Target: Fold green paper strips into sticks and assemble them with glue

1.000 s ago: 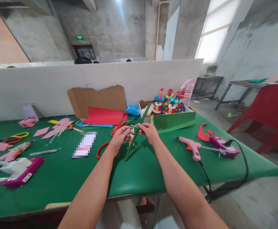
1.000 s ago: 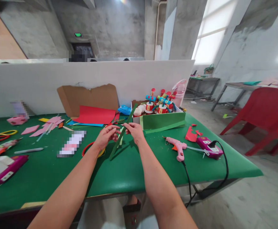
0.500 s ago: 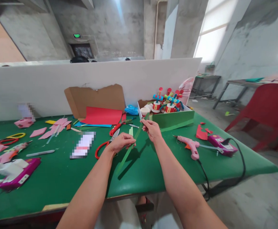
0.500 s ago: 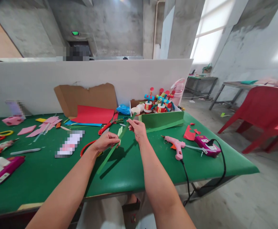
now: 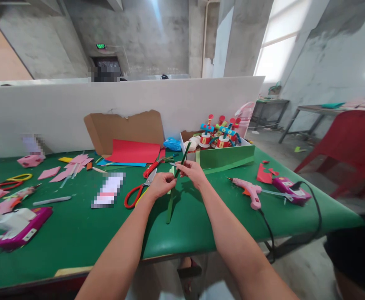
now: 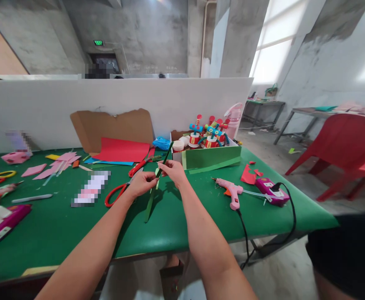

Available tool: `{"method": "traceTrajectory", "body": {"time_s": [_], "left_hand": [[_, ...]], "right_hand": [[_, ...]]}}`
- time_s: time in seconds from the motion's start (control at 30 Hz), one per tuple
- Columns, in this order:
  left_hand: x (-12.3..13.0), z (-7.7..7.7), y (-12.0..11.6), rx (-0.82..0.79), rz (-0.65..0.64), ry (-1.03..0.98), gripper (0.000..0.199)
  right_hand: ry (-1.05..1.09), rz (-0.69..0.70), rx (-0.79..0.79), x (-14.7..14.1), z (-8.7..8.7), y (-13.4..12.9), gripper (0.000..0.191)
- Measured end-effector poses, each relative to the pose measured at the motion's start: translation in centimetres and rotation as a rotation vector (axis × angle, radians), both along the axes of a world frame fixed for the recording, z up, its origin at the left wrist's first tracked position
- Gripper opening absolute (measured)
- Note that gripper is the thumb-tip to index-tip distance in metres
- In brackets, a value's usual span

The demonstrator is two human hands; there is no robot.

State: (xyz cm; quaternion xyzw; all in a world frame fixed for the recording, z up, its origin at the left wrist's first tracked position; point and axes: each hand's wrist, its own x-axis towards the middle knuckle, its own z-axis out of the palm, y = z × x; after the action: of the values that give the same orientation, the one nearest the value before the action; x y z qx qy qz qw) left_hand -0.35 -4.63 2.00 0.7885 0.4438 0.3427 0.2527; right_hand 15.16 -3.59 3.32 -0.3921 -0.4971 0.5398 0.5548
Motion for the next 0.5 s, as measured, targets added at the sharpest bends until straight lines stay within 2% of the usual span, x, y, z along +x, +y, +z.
{"method": "traceTrajectory", "body": {"time_s": [0.23,0.5], "left_hand": [[0.22,0.47,-0.3,-0.06,-0.021,-0.116,0.037],[0.38,0.91,-0.81,-0.565,-0.083,-0.537,0.054]], "right_hand": [[0.122,0.077,-0.054,0.47,0.09,-0.05,0.027],[0.232,0.198,-0.032,0.45,0.34,-0.46,0.034]]}}
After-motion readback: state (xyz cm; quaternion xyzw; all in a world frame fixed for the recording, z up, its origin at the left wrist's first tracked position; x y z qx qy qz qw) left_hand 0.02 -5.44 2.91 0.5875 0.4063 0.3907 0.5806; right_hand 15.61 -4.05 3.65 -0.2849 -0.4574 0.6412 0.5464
